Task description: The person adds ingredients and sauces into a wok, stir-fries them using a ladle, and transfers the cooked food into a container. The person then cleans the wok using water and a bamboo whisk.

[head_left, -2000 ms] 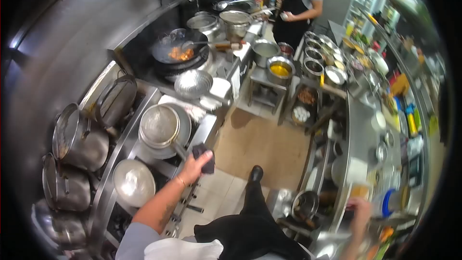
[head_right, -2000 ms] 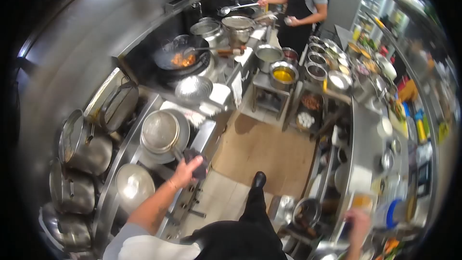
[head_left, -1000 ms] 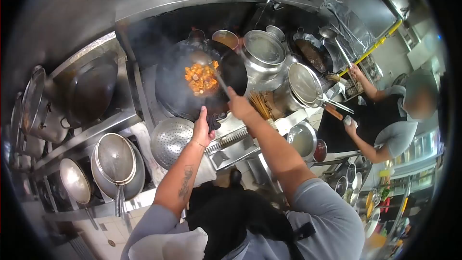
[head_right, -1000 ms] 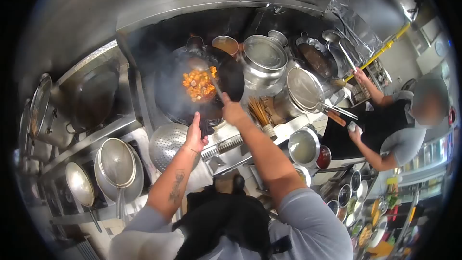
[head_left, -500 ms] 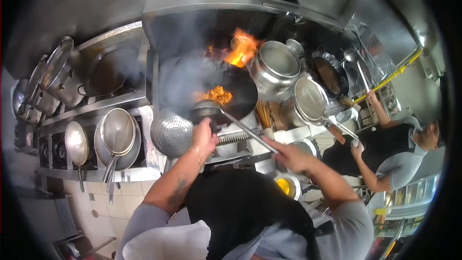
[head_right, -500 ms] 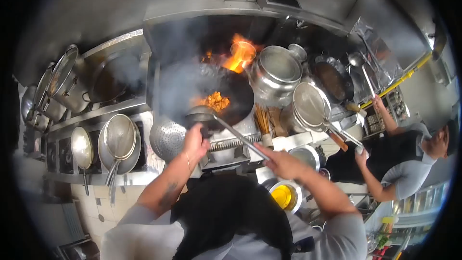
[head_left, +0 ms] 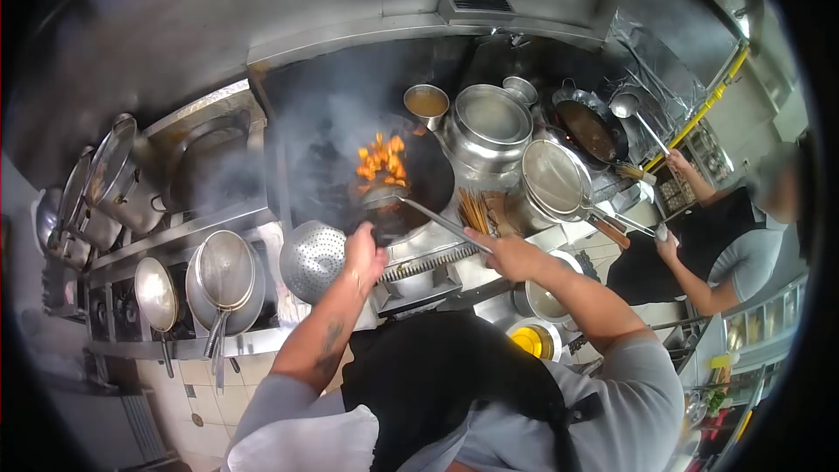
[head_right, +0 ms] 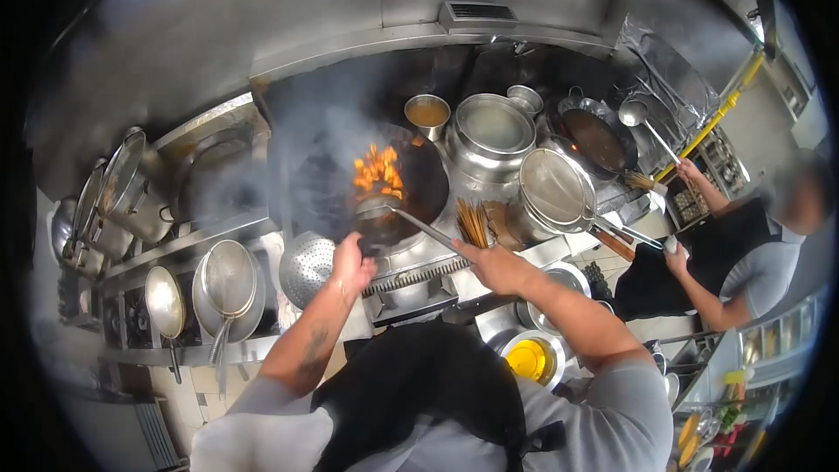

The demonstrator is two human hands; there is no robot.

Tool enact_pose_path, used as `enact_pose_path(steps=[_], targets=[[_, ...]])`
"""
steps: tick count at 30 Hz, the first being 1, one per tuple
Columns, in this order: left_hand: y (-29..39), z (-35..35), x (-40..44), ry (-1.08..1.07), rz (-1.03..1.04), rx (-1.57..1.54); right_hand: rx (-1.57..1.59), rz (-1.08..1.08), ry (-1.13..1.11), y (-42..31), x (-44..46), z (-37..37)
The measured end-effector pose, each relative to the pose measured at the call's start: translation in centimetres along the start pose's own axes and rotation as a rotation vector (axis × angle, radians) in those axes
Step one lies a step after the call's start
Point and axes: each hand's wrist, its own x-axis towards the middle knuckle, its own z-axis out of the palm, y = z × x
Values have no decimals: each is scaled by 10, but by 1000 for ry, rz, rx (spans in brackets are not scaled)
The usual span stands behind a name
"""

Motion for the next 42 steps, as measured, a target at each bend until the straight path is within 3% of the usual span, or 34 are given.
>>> enact_pose_path(steps=[3, 5, 7, 11, 12, 15, 17, 19, 20, 21, 22, 24, 25, 29, 30, 33, 37, 38, 40, 41, 42], targets=[[-10, -22, 59, -107, -42, 0, 19, 13, 126, 37, 62, 62], [-37, -52, 47, -71, 38, 121, 28, 67, 224, 32, 71, 88], [-37, -63, -15, -190, 124, 79, 172, 28, 377, 9, 66, 93], [28, -44, -26, -48, -55, 52, 355, 84, 374, -8, 16, 81], [43, -39, -20, -77, -115, 37, 442, 285, 229, -31, 7, 53], [48, -37, -6, -80, -23, 179, 441, 424, 282, -27, 6, 57], [12, -47, -7, -53, 159, 247, 522, 516, 313, -41, 15, 71], [-81, -84, 50, 109, 807, 482, 684, 660, 384, -61, 22, 96], [-90, -87, 34, 48, 775, 554, 534, 550, 539, -48, 36, 144], [-93, -90, 20, -15, 745, 629, 724, 636, 521, -72, 49, 149], [-96, -91, 21, -39, 746, 632, 495, 578, 619, -73, 69, 180], [-105, -98, 27, 76, 1037, 622, 996, 587, 502, -144, 81, 136], [-92, -95, 22, 38, 1035, 641, 1362, 543, 402, -155, 81, 126], [-10, -93, -11, -194, 297, 392, 2229, 362, 46, -128, 45, 116], [7, -98, -37, -220, 171, 334, 2276, 382, 58, -136, 21, 112], [7, -136, -83, -329, 95, 319, 2274, 373, 24, -151, -47, 155], [-18, -184, -139, -255, 49, 510, 2200, 405, 317, -216, -177, 206], [-18, -202, -144, -534, -41, 603, 2229, 382, 369, -238, -211, 220], [-51, -220, -154, -574, -153, 648, 2238, 345, 552, -279, -285, 257], [-56, -211, -197, -686, -112, 796, 2221, 337, 645, -304, -322, 276], [-70, -210, -214, -739, -158, 856, 2249, 370, 835, -333, -359, 295]])
